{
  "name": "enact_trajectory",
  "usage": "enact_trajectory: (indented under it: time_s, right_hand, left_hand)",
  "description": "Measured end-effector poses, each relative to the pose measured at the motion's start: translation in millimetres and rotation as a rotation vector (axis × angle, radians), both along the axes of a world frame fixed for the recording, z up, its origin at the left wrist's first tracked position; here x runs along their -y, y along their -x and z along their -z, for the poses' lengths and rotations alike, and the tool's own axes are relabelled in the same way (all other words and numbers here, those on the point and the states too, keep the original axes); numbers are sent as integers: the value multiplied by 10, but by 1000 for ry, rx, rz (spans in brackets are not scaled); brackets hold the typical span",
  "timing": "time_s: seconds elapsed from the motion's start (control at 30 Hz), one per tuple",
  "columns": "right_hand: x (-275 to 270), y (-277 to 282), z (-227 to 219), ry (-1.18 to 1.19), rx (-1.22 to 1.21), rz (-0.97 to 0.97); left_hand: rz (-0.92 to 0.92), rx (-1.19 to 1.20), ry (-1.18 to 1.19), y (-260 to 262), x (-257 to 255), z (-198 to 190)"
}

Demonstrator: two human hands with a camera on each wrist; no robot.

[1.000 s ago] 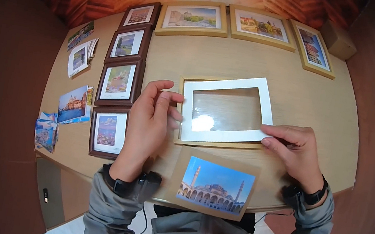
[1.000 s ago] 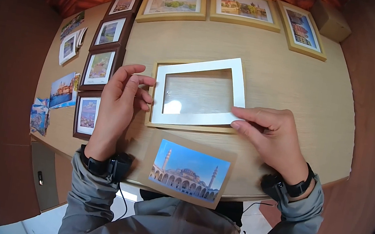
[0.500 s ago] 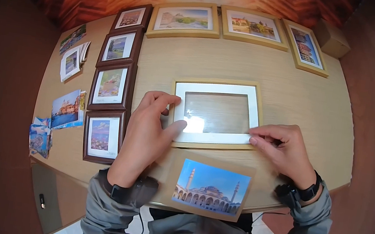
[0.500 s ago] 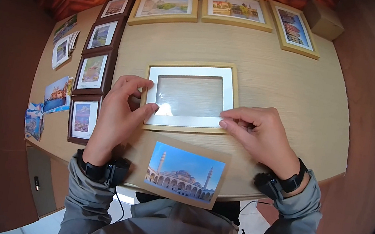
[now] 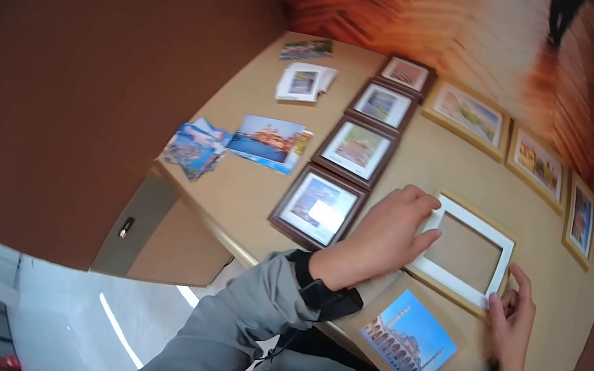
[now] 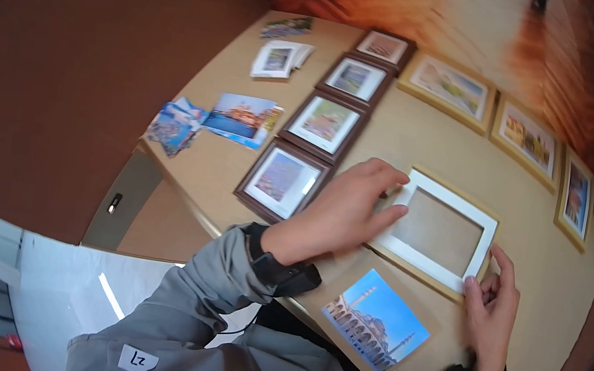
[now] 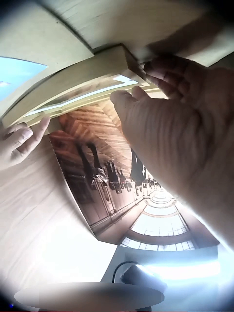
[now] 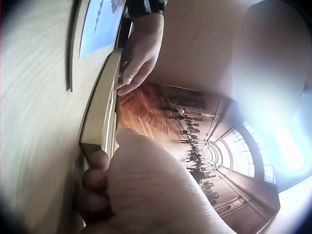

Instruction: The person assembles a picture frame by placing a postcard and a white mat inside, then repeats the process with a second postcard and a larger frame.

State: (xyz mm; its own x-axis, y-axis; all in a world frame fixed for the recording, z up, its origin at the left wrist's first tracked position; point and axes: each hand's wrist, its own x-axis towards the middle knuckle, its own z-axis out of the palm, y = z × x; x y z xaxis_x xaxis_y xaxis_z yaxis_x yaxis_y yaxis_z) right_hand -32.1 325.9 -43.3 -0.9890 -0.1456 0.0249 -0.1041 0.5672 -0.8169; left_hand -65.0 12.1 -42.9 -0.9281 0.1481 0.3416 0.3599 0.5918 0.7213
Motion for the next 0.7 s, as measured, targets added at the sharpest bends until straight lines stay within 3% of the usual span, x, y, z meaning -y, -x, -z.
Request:
enact_trajectory:
  time_s: [0.27, 0.33, 0.43, 0.53, 0.57, 0.63, 0.67, 0.7]
  right_hand:
    - [-88, 102, 141, 117, -5, 63]
    - [-109, 82, 156, 117, 0, 73]
    - [-96, 83, 161, 105, 11, 54]
    - [-86, 87, 163, 87, -31, 51]
    - [-79, 85, 166, 105, -29, 49]
    - [-67, 75, 141, 122, -28, 51]
    - [-50, 66, 119, 117, -21, 56]
    - [-41, 64, 106, 112, -13, 60]
  left_hand:
    - [-151, -94, -209, -260, 407, -415]
    - [-187, 64, -129, -435, 685, -604]
    - [-388, 72, 105, -500, 1188, -646]
    - [-602, 172, 262, -407, 1782, -477]
    - [-597, 165, 262, -404, 1918, -437]
    - [-661, 141, 482, -366, 2114, -326]
    - [-659, 141, 481, -304, 2187, -170]
    - [-665, 89, 635, -237, 2267, 6]
